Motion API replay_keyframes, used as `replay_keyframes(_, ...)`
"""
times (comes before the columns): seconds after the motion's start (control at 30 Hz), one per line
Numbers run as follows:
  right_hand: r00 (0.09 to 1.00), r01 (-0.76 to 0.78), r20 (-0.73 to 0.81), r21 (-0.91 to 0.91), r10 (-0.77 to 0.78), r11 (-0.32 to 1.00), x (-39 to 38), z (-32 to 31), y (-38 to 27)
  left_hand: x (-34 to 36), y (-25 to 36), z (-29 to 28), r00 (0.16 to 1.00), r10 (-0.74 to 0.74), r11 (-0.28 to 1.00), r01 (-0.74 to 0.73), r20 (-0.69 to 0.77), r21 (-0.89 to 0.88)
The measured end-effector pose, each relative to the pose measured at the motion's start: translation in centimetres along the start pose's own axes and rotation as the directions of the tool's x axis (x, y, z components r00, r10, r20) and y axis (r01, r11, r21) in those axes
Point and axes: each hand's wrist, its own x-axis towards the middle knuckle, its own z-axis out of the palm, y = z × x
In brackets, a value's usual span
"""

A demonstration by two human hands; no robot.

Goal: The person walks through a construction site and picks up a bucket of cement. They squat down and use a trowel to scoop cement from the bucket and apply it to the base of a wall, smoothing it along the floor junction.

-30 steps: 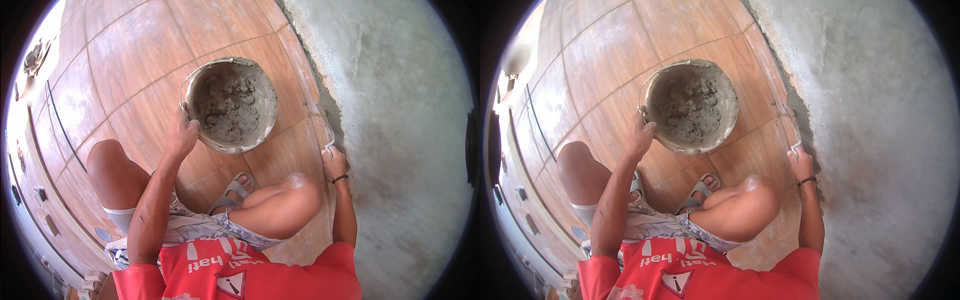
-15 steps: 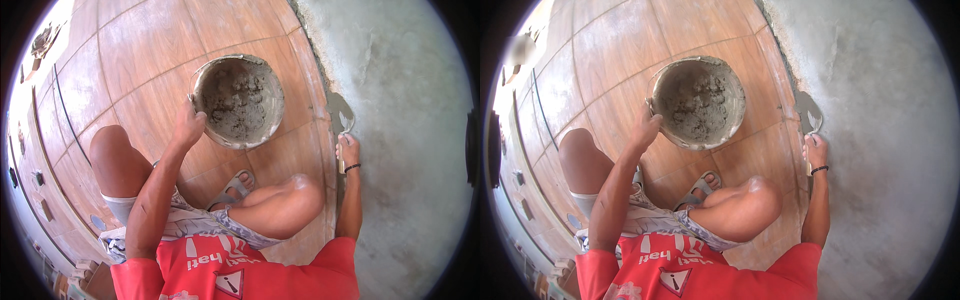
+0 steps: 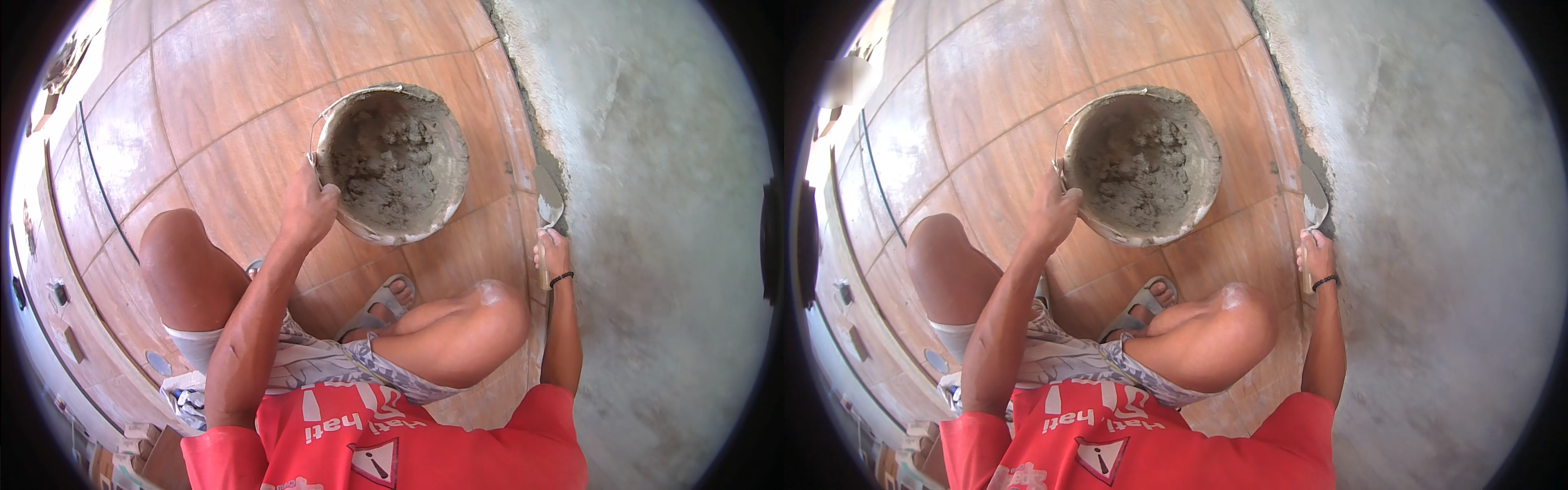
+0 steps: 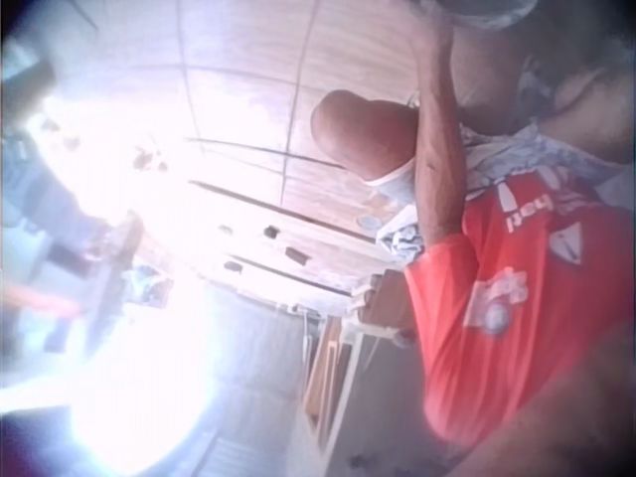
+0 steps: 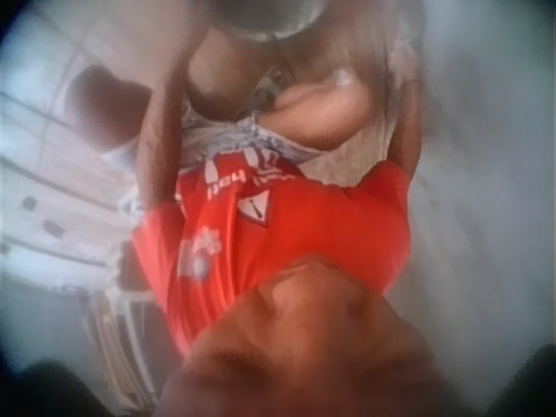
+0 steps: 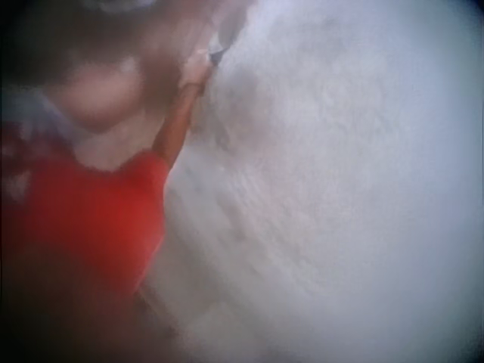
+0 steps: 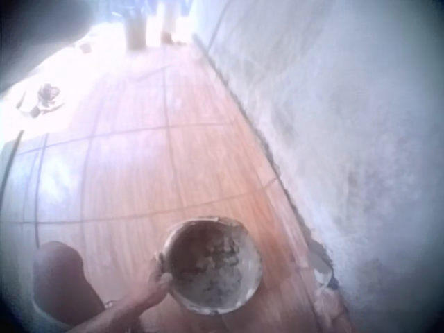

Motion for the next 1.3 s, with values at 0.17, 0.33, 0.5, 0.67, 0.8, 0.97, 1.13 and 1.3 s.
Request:
replay_keyframes(0.17, 0.992, -0.122, 0.027, -0.052, 0.124, 0.991, -0.7, -3.1, -0.9, -0.2, -0.9, 0.0, 0.997, 0.061, 0.996, -0.063, -0.046, -0.058)
replay_keyframes(0.33, 0.997, -0.067, -0.044, -0.173, 0.060, 0.983, -6.0, -5.8, -1.6, -0.1, -0.8, -0.3, 0.999, 0.020, 1.000, -0.020, -0.025, -0.007)
replay_keyframes(0.5, 0.991, 0.068, -0.091, -0.308, -0.101, 0.949, -8.6, -4.7, -3.8, -0.6, -0.3, -0.7, 0.999, -0.005, 0.999, 0.003, -0.042, -0.046)
replay_keyframes(0.67, 0.976, 0.169, -0.008, -0.596, -0.216, 0.785, 0.0, -3.0, -0.7, -0.2, 0.7, 0.1, 1.000, 0.024, 1.000, -0.024, 0.010, -0.014)
replay_keyframes(0.8, 0.995, 0.068, -0.039, -0.389, -0.090, 0.919, 0.8, -0.3, -7.6, -0.1, -0.9, 0.0, 0.997, 0.035, 0.999, -0.033, -0.074, 0.033)
replay_keyframes(0.97, 0.993, 0.062, -0.071, -0.385, -0.097, 0.921, -0.4, -2.0, -8.1, 0.0, -0.8, 0.4, 0.999, 0.029, 0.999, -0.028, -0.043, 0.025)
replay_keyframes(1.13, 0.988, 0.072, -0.121, -0.152, -0.091, 0.986, -4.6, -3.0, -11.7, -0.2, -1.6, 0.2, 0.993, 0.035, 0.999, -0.037, -0.110, -0.012)
replay_keyframes(1.3, 0.999, 0.021, 0.026, -0.040, -0.020, 0.999, -3.9, -2.6, -8.8, -0.3, -0.5, -0.1, 0.999, 0.029, 0.997, -0.031, -0.038, -0.068)
